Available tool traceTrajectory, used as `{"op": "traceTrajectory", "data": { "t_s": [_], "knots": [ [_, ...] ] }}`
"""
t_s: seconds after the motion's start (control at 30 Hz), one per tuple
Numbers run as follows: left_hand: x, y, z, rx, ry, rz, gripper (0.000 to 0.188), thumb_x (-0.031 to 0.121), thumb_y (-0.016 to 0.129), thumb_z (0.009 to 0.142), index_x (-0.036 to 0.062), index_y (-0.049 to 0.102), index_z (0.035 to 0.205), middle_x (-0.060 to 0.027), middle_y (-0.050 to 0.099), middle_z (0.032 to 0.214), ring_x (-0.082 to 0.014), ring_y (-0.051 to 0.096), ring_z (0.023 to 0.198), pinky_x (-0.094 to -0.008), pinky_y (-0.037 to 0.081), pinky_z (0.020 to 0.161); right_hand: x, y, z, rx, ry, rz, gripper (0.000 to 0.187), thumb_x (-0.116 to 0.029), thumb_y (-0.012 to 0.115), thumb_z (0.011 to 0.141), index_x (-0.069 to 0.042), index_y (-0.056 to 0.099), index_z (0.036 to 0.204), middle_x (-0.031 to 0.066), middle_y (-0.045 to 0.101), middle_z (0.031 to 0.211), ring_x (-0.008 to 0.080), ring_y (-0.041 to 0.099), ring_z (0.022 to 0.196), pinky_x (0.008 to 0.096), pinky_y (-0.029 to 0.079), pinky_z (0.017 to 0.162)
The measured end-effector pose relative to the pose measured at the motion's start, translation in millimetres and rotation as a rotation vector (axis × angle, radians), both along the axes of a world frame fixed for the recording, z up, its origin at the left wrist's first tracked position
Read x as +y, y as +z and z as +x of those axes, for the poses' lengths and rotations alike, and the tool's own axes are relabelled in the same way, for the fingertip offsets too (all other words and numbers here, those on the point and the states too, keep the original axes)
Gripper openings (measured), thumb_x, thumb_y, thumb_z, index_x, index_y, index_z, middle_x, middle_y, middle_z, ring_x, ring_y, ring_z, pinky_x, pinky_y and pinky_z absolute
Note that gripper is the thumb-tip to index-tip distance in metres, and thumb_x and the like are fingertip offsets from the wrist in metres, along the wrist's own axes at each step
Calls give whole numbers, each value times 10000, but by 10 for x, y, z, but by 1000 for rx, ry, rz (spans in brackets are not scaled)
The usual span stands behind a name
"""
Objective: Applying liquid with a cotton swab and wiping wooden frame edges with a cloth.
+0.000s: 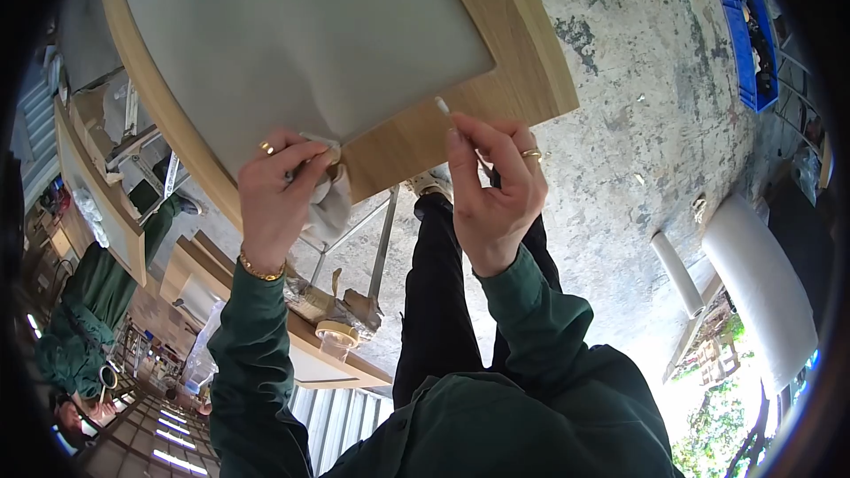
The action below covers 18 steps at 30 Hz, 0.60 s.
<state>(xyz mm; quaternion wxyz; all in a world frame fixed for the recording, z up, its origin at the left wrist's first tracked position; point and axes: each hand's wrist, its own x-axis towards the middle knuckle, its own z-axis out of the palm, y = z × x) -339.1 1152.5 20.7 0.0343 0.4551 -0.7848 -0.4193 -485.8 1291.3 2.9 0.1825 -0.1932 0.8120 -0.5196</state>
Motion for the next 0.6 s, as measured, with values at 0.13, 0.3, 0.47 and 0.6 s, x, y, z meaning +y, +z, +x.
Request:
{"op": "traceTrajectory", "data": {
  "t_s": [0.13, 0.3, 0.47, 0.6],
  "knots": [
    [96, -75, -368, 45, -82, -133, 79, 52, 668, 741, 22, 675, 814, -87, 587, 751, -231, 579, 632, -288, 444, 586, -10, 4, 29, -33, 37, 17, 108, -8, 657, 796, -16, 668, 904, 46, 569, 803, 113, 533, 668, 225, 449, 598],
    [117, -63, -723, 34, -115, -92, 63, 74, 643, 757, 22, 667, 784, -86, 577, 738, -251, 578, 634, -318, 444, 576, -48, -6, 37, 11, 63, 37, 125, -1, 661, 781, -25, 670, 904, 47, 571, 793, 121, 532, 652, 230, 447, 585],
    [41, -69, -395, 56, -93, -21, 93, 55, 664, 753, 18, 681, 837, -84, 586, 737, -201, 591, 634, -275, 445, 581, -11, -83, 55, 67, 95, 66, 146, 4, 669, 757, -49, 675, 893, 38, 566, 773, 133, 527, 632, 245, 433, 562],
    [22, -15, -188, 23, 28, 58, 70, 91, 656, 753, 55, 684, 807, -44, 577, 748, -210, 575, 640, -282, 440, 576, -22, -80, 83, 60, 91, 74, 143, 3, 669, 750, -60, 677, 878, 39, 563, 765, 152, 530, 640, 264, 433, 567]
  ]
}}
